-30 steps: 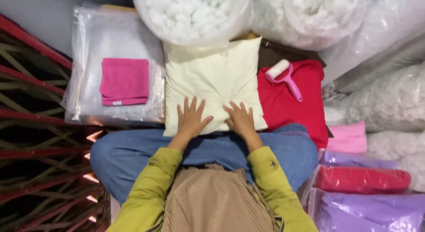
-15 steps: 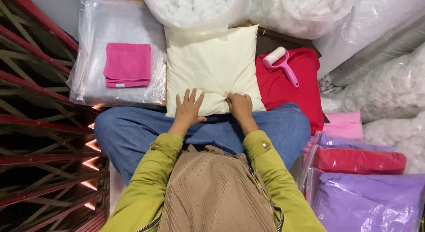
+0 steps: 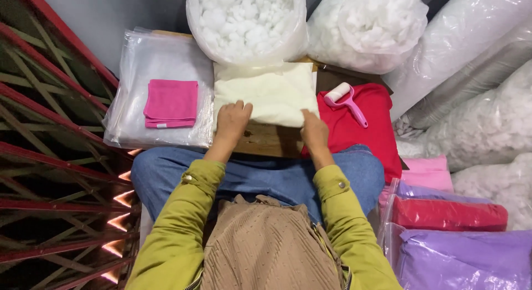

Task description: Stuffing a pillow with fiber, flattening it by hand, cleaning it with a lint roller, and folding small pink fabric pieces.

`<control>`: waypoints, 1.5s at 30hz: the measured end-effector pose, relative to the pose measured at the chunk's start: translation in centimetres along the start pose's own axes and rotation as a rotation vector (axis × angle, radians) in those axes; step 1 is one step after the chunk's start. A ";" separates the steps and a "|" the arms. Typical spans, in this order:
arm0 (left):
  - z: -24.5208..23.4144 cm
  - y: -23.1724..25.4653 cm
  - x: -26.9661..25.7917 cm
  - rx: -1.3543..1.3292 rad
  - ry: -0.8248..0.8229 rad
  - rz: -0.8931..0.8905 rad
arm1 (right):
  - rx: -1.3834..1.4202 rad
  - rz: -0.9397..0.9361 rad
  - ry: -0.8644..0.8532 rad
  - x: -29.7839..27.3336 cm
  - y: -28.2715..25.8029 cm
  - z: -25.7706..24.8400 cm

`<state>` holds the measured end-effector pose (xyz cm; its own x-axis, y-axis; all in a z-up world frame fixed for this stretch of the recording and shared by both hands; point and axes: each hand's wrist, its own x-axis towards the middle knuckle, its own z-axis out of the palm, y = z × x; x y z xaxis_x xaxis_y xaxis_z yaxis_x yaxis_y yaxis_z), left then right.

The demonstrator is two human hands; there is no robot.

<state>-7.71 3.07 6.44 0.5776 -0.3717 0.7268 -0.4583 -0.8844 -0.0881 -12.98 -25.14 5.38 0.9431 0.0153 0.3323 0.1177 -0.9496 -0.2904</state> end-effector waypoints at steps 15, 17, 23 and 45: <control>-28.5 -2.7 13.6 -0.077 0.331 -0.086 | 0.069 -0.318 0.478 1.5 -10.2 -31.3; -23.6 -4.8 14.6 -0.088 0.317 -0.104 | 0.003 -0.253 0.407 4.5 -8.5 -28.7; -7.8 -8.4 15.1 0.061 0.182 -0.244 | -0.229 -0.214 0.347 14.0 -2.6 -15.3; 9.1 1.3 0.0 -0.225 -0.916 -0.534 | -0.072 0.200 -0.470 8.8 -4.9 9.3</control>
<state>-2.17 -0.65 0.18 0.9816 -0.1063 -0.1589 -0.0577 -0.9572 0.2837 -2.41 -17.45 1.41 0.9849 -0.0451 -0.1671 -0.0849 -0.9672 -0.2395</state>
